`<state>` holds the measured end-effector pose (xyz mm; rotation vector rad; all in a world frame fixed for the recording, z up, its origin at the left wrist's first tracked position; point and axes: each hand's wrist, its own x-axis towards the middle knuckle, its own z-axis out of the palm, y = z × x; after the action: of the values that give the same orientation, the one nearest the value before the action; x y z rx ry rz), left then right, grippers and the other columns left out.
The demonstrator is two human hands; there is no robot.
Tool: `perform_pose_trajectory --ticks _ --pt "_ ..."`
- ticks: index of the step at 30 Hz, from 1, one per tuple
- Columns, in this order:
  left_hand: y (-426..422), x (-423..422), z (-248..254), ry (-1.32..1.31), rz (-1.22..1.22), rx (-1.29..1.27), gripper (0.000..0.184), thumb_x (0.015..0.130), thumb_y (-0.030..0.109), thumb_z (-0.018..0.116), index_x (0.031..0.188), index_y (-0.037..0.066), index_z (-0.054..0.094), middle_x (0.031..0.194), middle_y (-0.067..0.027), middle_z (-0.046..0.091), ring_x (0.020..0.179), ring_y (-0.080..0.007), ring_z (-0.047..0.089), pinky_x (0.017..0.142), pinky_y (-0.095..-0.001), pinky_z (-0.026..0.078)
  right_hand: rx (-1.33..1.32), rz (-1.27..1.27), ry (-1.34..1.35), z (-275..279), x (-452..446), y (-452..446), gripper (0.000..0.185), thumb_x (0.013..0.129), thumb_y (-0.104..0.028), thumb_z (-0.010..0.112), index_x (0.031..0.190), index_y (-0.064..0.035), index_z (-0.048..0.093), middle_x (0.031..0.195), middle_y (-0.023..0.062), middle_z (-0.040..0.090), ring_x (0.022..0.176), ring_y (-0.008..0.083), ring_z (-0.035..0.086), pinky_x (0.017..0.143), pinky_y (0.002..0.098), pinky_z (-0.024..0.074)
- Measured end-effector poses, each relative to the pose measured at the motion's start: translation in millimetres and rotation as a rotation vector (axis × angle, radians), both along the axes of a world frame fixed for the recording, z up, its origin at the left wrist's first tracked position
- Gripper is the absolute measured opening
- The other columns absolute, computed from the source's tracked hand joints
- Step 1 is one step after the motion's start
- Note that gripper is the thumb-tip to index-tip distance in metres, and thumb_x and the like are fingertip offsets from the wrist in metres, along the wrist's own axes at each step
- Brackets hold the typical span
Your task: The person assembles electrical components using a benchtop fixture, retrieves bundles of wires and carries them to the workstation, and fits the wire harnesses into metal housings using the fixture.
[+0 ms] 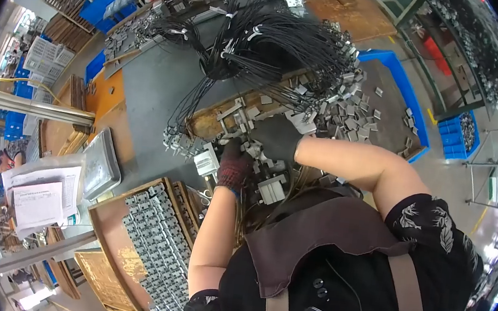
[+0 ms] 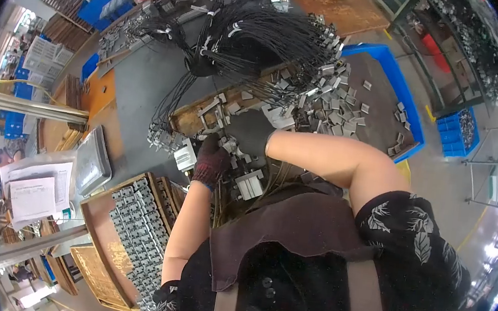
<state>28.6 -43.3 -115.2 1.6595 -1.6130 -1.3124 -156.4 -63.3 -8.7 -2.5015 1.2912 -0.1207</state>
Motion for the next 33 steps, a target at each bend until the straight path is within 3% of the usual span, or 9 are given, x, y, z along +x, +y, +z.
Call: perform_pose_trajectory --ticks 4,7,9,11,14,17,22,29,33 --pt "16.9 4.2 29.9 0.049 -0.087 -0.230 0.055 0.078 0.027 0.069 0.123 -0.001 0.052 0.117 -0.0239 0.057 0.108 -0.0373 0.056 0.091 -0.0419 0.045 0.168 0.035 -0.207 5.5 -28.2 -3.6 0.030 0.072 -0.028 0.069 0.096 -0.0099 0.065 0.094 0.0136 0.064 0.090 0.0319 0.062 0.077 0.0438 0.0484" --pt "46.6 8.3 59.3 0.570 0.243 -0.138 0.047 0.081 0.021 0.069 0.121 0.001 0.053 0.110 -0.0081 0.059 0.095 -0.0180 0.059 0.073 -0.0282 0.050 0.066 -0.228 -0.353 5.2 -89.0 -31.0 0.033 0.078 -0.031 0.066 0.104 -0.0100 0.064 0.100 0.0161 0.065 0.095 0.0329 0.062 0.082 0.0414 0.0489" --pt "65.8 6.6 100.5 0.518 0.306 0.068 0.047 0.081 0.022 0.069 0.121 0.002 0.053 0.107 -0.0084 0.061 0.093 -0.0176 0.059 0.073 -0.0284 0.050 0.114 -0.317 -0.150 12.0 -126.4 -50.5 0.036 0.082 -0.030 0.060 0.113 -0.0116 0.063 0.109 0.0151 0.065 0.101 0.0320 0.062 0.086 0.0420 0.0486" --pt "70.5 1.3 103.1 0.421 0.302 0.082 0.053 0.080 0.024 0.071 0.123 0.000 0.051 0.109 -0.0126 0.060 0.094 -0.0196 0.059 0.077 -0.0314 0.050 0.177 -0.138 0.541 -0.6 -140.2 -66.2 0.035 0.087 -0.032 0.052 0.114 -0.0119 0.062 0.110 0.0141 0.065 0.103 0.0319 0.062 0.087 0.0437 0.0480" --pt "78.9 -0.8 100.6 0.358 0.317 0.053 0.059 0.080 0.025 0.072 0.126 -0.002 0.048 0.112 -0.0164 0.059 0.096 -0.0214 0.058 0.080 -0.0327 0.049 0.270 -0.066 0.716 0.9 -141.3 -78.9 0.038 0.088 -0.034 0.046 0.116 -0.0130 0.062 0.111 0.0140 0.065 0.103 0.0316 0.062 0.089 0.0449 0.0471" --pt "80.0 3.2 93.6 0.246 0.284 0.014 0.056 0.080 0.024 0.071 0.124 -0.002 0.050 0.111 -0.0159 0.059 0.095 -0.0205 0.058 0.079 -0.0321 0.049 0.211 0.027 0.680 1.7 -147.9 -86.9 0.037 0.088 -0.037 0.047 0.113 -0.0141 0.063 0.110 0.0133 0.065 0.102 0.0326 0.062 0.086 0.0446 0.0474" --pt "100.2 19.0 106.7 0.552 0.378 0.163 0.040 0.083 0.021 0.067 0.115 0.001 0.055 0.100 -0.0114 0.063 0.085 -0.0175 0.060 0.074 -0.0293 0.050 0.318 0.115 0.470 86.0 -127.8 -88.7 0.037 0.087 -0.036 0.051 0.116 -0.0146 0.061 0.113 0.0134 0.064 0.103 0.0334 0.060 0.088 0.0437 0.0461" --pt "95.2 12.3 99.6 0.455 0.334 0.200 0.034 0.084 0.015 0.064 0.114 0.002 0.054 0.097 -0.0103 0.062 0.083 -0.0170 0.061 0.069 -0.0278 0.051 0.245 0.112 0.725 88.2 -136.1 -84.1 0.040 0.090 -0.041 0.049 0.122 -0.0192 0.059 0.114 0.0147 0.063 0.105 0.0343 0.059 0.091 0.0439 0.0448" --pt "98.3 15.8 100.6 0.687 0.437 0.307 0.031 0.084 0.013 0.065 0.112 0.003 0.055 0.098 -0.0093 0.062 0.082 -0.0176 0.060 0.068 -0.0288 0.051 0.246 -0.217 0.274 48.7 -223.6 -126.4 0.039 0.088 -0.043 0.053 0.111 -0.0130 0.065 0.104 0.0134 0.067 0.097 0.0290 0.063 0.086 0.0401 0.0466"
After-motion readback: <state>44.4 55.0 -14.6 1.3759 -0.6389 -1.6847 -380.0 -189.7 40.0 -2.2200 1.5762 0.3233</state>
